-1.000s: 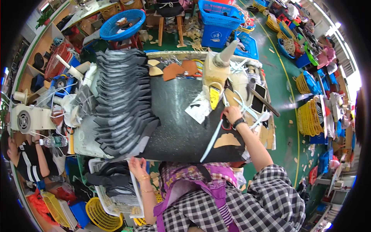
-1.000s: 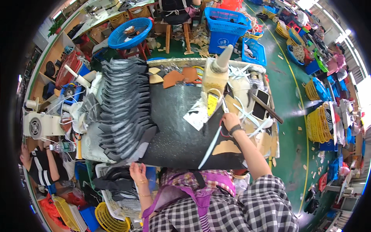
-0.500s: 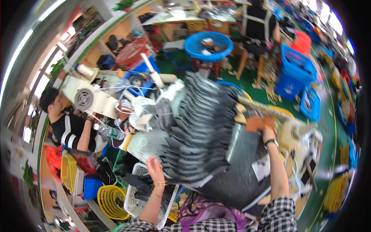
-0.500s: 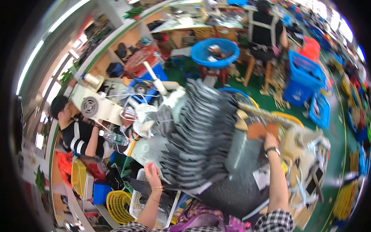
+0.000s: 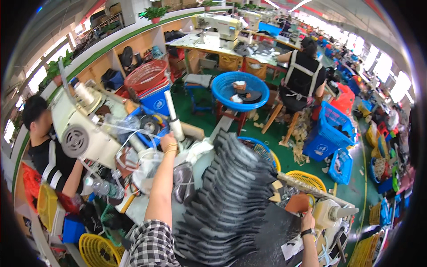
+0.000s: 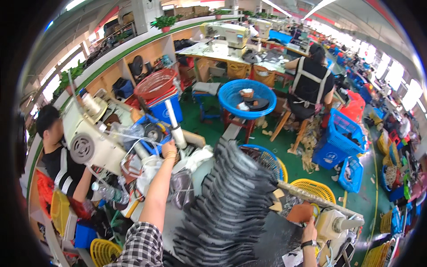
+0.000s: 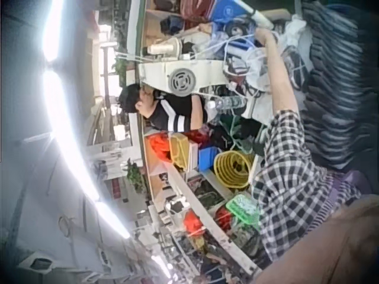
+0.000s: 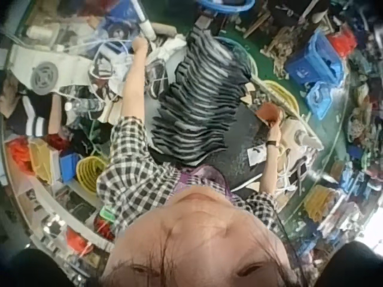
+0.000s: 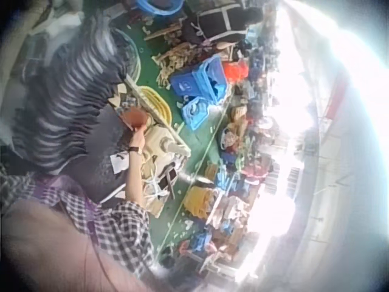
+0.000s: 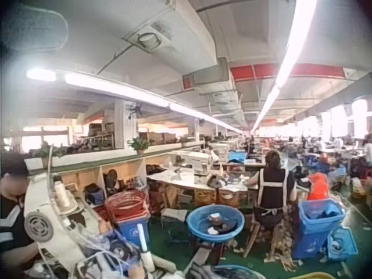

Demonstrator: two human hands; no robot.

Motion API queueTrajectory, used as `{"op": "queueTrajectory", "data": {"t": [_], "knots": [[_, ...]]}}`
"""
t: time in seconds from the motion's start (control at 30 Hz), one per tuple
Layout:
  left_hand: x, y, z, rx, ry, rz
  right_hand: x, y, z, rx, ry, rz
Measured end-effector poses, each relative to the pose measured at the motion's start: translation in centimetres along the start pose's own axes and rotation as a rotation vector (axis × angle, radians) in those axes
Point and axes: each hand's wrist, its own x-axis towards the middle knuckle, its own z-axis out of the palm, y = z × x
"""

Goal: The person retrieves shoe upper pieces from a basket, applies glue onto them using an applicator, and binds a stack of the pieces together with a string by hand.

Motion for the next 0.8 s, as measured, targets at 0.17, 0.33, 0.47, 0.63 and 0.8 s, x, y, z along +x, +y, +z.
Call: {"op": "queueTrajectory", "data": {"t": [0.17, 0.33, 0.47, 0.63, 0.8], "knots": [[4.2, -1.5, 5.3, -0.492, -0.158, -0.136, -1.5, -0.4, -4.6, -0.029, -0.068, -0.073], [1.4, -6.9, 0.2, -0.626, -0.048, 0.084, -1.8, 0.0, -3.4, -0.081, 0.078, -0.181], [-10.5, -13.3, -11.0, -0.457, -0.163, 0.268, -2.9, -1.0, -4.3, 0.104, 0.177, -0.209], [-22.4, -28.9, -27.8, -0.223, 0.109, 0.173, -3.1, -6.3, -5.4, 0.282, 0.309, -0.377], [-35.4, -43.7, -44.8, 0.355, 0.497, -0.125, -3.9, -8.0, -5.7, 0.372, 0.353, -0.449]]}}
